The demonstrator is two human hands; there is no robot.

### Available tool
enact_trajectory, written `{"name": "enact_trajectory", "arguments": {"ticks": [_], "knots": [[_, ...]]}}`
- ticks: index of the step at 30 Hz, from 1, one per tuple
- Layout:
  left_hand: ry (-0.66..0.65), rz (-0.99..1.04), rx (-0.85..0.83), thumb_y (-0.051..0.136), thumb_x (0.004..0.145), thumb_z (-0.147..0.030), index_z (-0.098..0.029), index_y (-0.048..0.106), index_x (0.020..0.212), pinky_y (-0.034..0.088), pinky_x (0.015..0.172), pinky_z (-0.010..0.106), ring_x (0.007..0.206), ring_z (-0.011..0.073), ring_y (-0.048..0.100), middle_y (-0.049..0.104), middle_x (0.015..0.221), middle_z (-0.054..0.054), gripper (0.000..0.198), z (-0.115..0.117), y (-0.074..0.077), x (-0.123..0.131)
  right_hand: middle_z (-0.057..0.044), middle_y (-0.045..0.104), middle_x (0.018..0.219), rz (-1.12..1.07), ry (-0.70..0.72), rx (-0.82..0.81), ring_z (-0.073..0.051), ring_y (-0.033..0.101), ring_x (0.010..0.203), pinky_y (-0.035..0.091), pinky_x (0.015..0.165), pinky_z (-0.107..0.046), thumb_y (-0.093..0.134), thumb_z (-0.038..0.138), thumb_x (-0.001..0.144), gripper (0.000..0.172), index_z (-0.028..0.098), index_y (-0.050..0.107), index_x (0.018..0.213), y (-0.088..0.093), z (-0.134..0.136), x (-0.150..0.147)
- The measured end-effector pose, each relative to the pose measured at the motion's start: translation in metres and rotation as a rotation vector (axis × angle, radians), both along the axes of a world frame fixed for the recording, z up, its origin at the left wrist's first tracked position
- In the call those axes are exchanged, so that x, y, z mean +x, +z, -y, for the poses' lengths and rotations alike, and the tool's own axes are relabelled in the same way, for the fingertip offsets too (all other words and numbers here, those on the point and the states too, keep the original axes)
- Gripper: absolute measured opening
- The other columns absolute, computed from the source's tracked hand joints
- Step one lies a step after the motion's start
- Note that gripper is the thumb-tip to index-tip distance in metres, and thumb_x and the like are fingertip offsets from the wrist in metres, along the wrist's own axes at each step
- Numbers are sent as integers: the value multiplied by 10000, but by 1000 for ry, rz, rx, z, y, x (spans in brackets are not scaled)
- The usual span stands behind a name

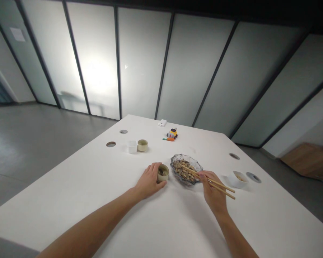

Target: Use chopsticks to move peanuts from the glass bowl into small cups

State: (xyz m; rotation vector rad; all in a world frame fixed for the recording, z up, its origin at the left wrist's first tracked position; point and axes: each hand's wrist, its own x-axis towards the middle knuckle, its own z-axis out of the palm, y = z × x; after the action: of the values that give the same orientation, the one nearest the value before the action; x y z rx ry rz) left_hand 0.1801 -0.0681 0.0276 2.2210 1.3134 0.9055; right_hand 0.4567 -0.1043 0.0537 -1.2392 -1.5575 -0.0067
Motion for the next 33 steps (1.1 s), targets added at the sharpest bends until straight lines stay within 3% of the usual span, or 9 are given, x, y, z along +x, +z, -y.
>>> {"name": "enact_trajectory", "arguments": {"ticks": [10, 24, 28, 33], "knots": [[-7, 9, 3, 729, 838, -341, -241, 458, 1410, 449, 1121, 504, 1261, 320, 565, 569, 1376, 126, 641, 1, 1, 0, -79, 769, 927, 70, 130, -68, -240, 715, 880, 600, 806, -395, 560, 539, 1018, 386, 244, 776, 895, -7, -1, -4], [-7, 11, -2, 730, 838, -341, -245, 450, 1427, 440, 1127, 502, 1281, 322, 560, 564, 1396, 131, 659, 1, 1, 0, -75, 756, 878, 46, 34, 13, -234, 713, 828, 599, 772, -387, 563, 527, 1013, 382, 239, 781, 889, 4, 2, -1], [-6, 1, 2, 723, 840, -353, -243, 447, 1427, 444, 1119, 505, 1265, 324, 568, 566, 1390, 131, 657, 0, -1, 0, -79, 740, 911, -48, -12, 2, -235, 711, 863, 602, 793, -385, 537, 505, 1031, 383, 232, 772, 900, 10, 8, -3], [-14, -6, 2, 712, 846, -346, -233, 444, 1423, 440, 1130, 500, 1280, 326, 554, 560, 1396, 131, 646, -1, -3, 1, -84, 750, 947, -147, 132, -61, -246, 720, 894, 608, 799, -386, 567, 501, 1018, 353, 233, 764, 898, 13, 17, -18]]}}
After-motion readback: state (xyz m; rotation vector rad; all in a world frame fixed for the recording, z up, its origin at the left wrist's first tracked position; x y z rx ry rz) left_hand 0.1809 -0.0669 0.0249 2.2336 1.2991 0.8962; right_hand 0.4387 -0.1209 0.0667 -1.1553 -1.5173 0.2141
